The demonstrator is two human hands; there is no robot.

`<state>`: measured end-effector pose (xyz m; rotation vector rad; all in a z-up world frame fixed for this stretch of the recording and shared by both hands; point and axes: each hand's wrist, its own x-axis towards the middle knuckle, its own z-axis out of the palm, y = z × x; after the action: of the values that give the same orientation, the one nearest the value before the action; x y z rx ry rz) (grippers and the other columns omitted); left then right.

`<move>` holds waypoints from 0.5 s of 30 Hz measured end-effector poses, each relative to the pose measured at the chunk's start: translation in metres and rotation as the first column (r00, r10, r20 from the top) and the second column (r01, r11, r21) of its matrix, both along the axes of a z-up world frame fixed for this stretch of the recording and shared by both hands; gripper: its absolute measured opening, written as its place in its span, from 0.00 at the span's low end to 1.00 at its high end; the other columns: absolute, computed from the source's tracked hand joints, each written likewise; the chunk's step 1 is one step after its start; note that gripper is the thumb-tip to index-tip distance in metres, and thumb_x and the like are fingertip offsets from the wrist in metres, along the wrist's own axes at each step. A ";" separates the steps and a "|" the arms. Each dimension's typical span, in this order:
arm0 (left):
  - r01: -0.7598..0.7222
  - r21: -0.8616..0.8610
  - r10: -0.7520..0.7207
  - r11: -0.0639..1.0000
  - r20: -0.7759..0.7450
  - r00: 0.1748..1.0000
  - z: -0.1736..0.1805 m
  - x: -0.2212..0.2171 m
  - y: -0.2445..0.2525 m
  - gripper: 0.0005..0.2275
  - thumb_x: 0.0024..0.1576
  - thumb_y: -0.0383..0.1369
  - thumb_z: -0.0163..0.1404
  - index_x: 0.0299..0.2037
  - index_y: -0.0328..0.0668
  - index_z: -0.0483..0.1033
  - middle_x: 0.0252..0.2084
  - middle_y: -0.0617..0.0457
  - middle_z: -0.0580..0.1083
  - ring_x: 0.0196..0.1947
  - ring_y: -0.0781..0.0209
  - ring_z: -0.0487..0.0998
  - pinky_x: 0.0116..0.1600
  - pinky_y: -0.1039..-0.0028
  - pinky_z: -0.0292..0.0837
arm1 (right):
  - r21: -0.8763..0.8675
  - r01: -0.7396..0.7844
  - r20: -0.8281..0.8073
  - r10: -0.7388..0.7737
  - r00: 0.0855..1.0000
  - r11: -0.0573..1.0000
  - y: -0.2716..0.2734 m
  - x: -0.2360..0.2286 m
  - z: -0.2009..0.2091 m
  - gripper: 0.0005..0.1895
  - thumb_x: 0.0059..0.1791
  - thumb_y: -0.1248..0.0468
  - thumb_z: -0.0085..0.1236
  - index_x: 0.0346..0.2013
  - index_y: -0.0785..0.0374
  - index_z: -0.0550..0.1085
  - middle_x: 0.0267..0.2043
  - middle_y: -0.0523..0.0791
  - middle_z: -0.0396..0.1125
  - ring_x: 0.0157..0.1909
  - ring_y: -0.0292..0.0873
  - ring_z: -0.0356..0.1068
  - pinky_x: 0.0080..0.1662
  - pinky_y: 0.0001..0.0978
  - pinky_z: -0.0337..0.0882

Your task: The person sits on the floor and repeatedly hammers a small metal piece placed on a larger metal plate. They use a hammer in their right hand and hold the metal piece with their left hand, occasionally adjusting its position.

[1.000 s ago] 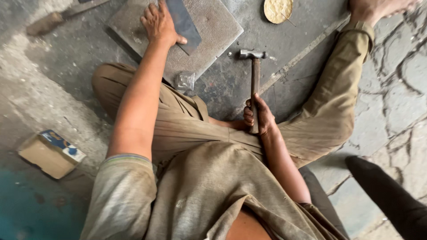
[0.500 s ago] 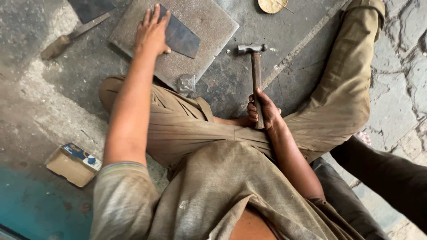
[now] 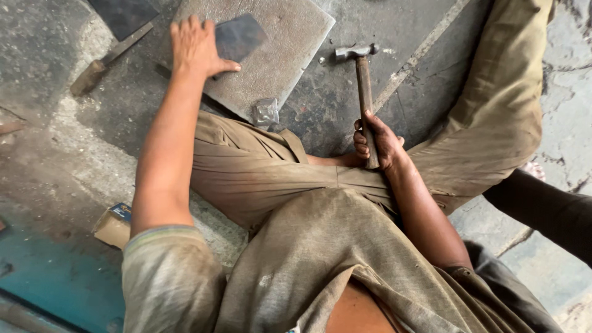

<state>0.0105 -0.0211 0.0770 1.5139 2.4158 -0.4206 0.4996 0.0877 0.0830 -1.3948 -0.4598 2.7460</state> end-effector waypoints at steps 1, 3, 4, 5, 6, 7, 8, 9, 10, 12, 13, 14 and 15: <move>-0.090 -0.008 0.090 0.996 0.007 0.996 0.004 0.006 -0.007 0.54 0.39 0.74 0.59 0.62 0.27 0.67 0.58 0.31 0.69 0.62 0.38 0.68 0.67 0.46 0.55 | -0.004 -0.001 -0.007 0.001 1.000 1.000 0.001 0.001 0.001 0.23 0.57 0.41 0.47 0.41 0.59 0.66 0.20 0.42 0.56 0.17 0.37 0.55 0.19 0.28 0.57; -0.303 -0.016 0.303 0.953 0.033 0.952 0.009 0.021 -0.022 0.54 0.42 0.74 0.57 0.62 0.26 0.66 0.59 0.30 0.69 0.62 0.38 0.68 0.67 0.46 0.56 | -0.015 -0.006 -0.019 0.005 1.000 1.000 0.001 0.001 0.000 0.23 0.57 0.41 0.47 0.41 0.59 0.67 0.20 0.42 0.56 0.17 0.37 0.55 0.19 0.27 0.57; -0.405 -0.023 0.406 0.914 0.044 0.913 0.010 0.028 -0.028 0.53 0.44 0.75 0.56 0.62 0.26 0.66 0.60 0.30 0.69 0.62 0.37 0.68 0.67 0.47 0.56 | -0.018 -0.005 -0.013 0.005 1.000 1.000 0.000 -0.001 -0.001 0.23 0.57 0.41 0.47 0.41 0.59 0.67 0.20 0.42 0.56 0.17 0.38 0.55 0.20 0.28 0.58; -0.457 -0.020 0.457 0.889 0.062 0.887 0.010 0.036 -0.034 0.52 0.46 0.74 0.56 0.63 0.26 0.65 0.61 0.30 0.69 0.63 0.37 0.68 0.67 0.46 0.59 | -0.018 -0.009 -0.006 0.009 1.000 1.000 0.000 0.001 -0.002 0.22 0.57 0.41 0.47 0.41 0.58 0.66 0.21 0.42 0.56 0.18 0.38 0.55 0.20 0.28 0.58; -0.507 -0.017 0.507 0.862 0.080 0.858 0.009 0.043 -0.039 0.52 0.47 0.73 0.56 0.63 0.27 0.65 0.62 0.30 0.68 0.63 0.36 0.68 0.66 0.45 0.61 | -0.019 -0.014 0.001 0.014 1.000 1.000 -0.001 0.002 -0.002 0.22 0.57 0.41 0.47 0.41 0.58 0.66 0.21 0.42 0.56 0.18 0.38 0.56 0.20 0.29 0.58; -0.559 -0.013 0.557 0.829 0.099 0.824 0.006 0.048 -0.043 0.51 0.49 0.73 0.56 0.64 0.27 0.64 0.64 0.29 0.67 0.64 0.35 0.68 0.65 0.44 0.63 | -0.017 -0.018 0.000 0.018 1.000 1.000 0.000 0.003 -0.001 0.22 0.57 0.41 0.47 0.41 0.58 0.66 0.21 0.42 0.56 0.18 0.38 0.56 0.20 0.29 0.58; -0.590 -0.008 0.587 0.807 0.117 0.801 0.003 0.049 -0.047 0.51 0.48 0.71 0.58 0.65 0.27 0.61 0.65 0.29 0.64 0.65 0.34 0.67 0.63 0.44 0.65 | -0.014 -0.022 -0.002 0.022 1.000 1.000 0.001 0.003 -0.001 0.22 0.57 0.41 0.47 0.41 0.58 0.67 0.21 0.42 0.56 0.18 0.38 0.56 0.20 0.28 0.58; -0.617 -0.005 0.612 0.787 0.136 0.779 -0.001 0.047 -0.050 0.52 0.46 0.69 0.60 0.65 0.28 0.59 0.67 0.29 0.61 0.65 0.33 0.65 0.61 0.45 0.67 | -0.011 -0.022 -0.001 0.022 1.000 1.000 0.000 0.003 -0.001 0.22 0.57 0.41 0.47 0.41 0.58 0.67 0.21 0.42 0.56 0.18 0.38 0.56 0.20 0.28 0.58; -0.643 -0.003 0.635 0.766 0.155 0.756 -0.006 0.045 -0.054 0.52 0.45 0.67 0.62 0.66 0.28 0.56 0.68 0.30 0.59 0.66 0.32 0.64 0.59 0.45 0.69 | -0.022 -0.021 -0.027 0.020 0.999 1.000 0.000 0.001 -0.002 0.22 0.57 0.42 0.47 0.42 0.58 0.67 0.21 0.42 0.57 0.18 0.38 0.56 0.20 0.28 0.58; -0.678 -0.020 0.665 0.735 0.216 0.715 -0.017 0.033 -0.061 0.56 0.45 0.63 0.64 0.71 0.27 0.48 0.71 0.25 0.54 0.66 0.30 0.65 0.62 0.50 0.69 | -0.034 0.005 -0.063 -0.007 0.998 0.999 0.002 -0.002 -0.005 0.21 0.57 0.42 0.47 0.43 0.58 0.68 0.21 0.43 0.58 0.18 0.39 0.57 0.20 0.28 0.59; -0.687 -0.044 0.673 0.725 0.255 0.694 -0.024 0.031 -0.068 0.58 0.45 0.61 0.66 0.73 0.27 0.44 0.72 0.23 0.52 0.66 0.28 0.66 0.64 0.53 0.70 | -0.039 0.019 -0.058 -0.021 0.998 0.999 0.001 0.003 -0.004 0.21 0.57 0.43 0.48 0.45 0.58 0.68 0.22 0.43 0.58 0.19 0.39 0.57 0.21 0.29 0.60; -0.672 -0.001 0.653 0.741 0.236 0.720 -0.030 0.022 -0.071 0.60 0.44 0.61 0.69 0.72 0.26 0.42 0.71 0.19 0.50 0.66 0.28 0.64 0.63 0.54 0.68 | -0.043 0.034 -0.053 -0.036 0.998 0.999 0.002 0.002 -0.007 0.21 0.58 0.43 0.49 0.47 0.59 0.69 0.23 0.43 0.59 0.20 0.39 0.58 0.22 0.30 0.61; -0.652 0.034 0.631 0.757 0.223 0.743 -0.036 0.016 -0.075 0.62 0.43 0.61 0.71 0.71 0.24 0.40 0.70 0.15 0.48 0.66 0.28 0.62 0.62 0.55 0.67 | -0.050 0.052 -0.038 -0.054 0.998 0.997 0.001 0.004 -0.009 0.21 0.59 0.43 0.49 0.48 0.59 0.69 0.24 0.43 0.59 0.21 0.40 0.59 0.22 0.30 0.62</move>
<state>0.0266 -0.0962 0.0411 0.6095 2.6188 0.0191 0.5035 0.0887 0.0743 -1.3399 -0.3513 2.7551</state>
